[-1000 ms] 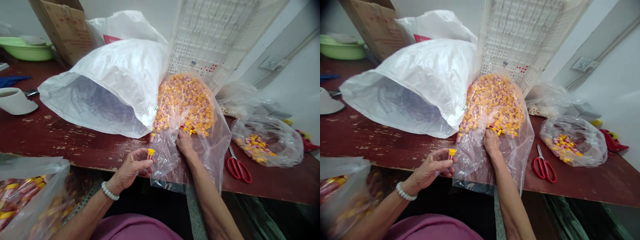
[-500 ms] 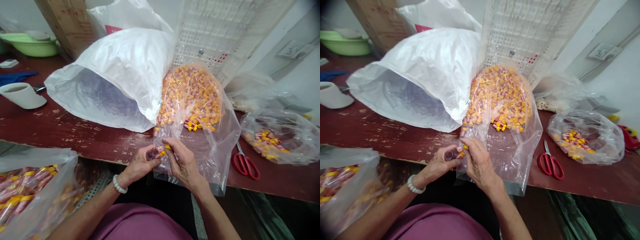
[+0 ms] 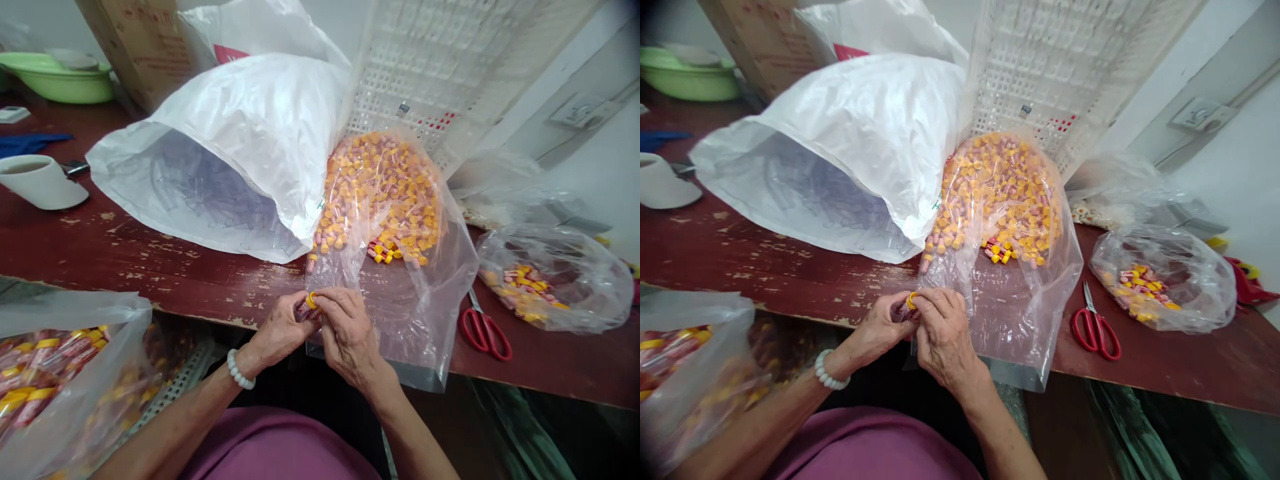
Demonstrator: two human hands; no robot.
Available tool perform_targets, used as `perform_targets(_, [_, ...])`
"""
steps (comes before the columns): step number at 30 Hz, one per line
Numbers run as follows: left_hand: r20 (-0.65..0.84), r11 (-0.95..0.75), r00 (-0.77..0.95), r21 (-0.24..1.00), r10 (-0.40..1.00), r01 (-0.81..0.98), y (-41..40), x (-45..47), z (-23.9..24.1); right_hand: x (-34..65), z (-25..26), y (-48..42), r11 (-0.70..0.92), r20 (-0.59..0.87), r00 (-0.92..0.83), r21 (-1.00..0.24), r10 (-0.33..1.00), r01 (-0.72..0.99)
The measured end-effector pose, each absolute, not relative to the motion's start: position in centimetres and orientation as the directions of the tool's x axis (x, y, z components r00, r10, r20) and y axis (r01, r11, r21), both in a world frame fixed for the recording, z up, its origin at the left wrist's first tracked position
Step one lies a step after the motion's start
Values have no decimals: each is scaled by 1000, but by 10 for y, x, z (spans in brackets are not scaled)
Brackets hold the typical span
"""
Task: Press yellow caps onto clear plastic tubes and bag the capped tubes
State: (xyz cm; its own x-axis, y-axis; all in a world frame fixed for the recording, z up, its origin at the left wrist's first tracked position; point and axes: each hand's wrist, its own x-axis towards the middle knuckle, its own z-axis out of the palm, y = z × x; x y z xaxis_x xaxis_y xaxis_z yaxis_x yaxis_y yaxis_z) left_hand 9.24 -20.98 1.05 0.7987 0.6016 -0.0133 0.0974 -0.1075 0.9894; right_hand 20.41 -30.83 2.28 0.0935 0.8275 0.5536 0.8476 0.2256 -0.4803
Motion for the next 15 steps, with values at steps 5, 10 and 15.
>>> perform_targets(5, [-95, 2, 791, 993, 605, 117, -208, 96, 13, 239, 19, -300, 167, 525, 213, -585, 824, 794])
perform_targets(10, [-225, 204, 717, 972, 660, 118, -201, 89, 5, 328, -6, -279, -342, 504, 596, -510, 625, 790])
perform_targets(15, [-212, 217, 712, 972, 669, 86, -199, 86, -3, 372, -36, -263, -435, 468, 638, -475, 611, 765])
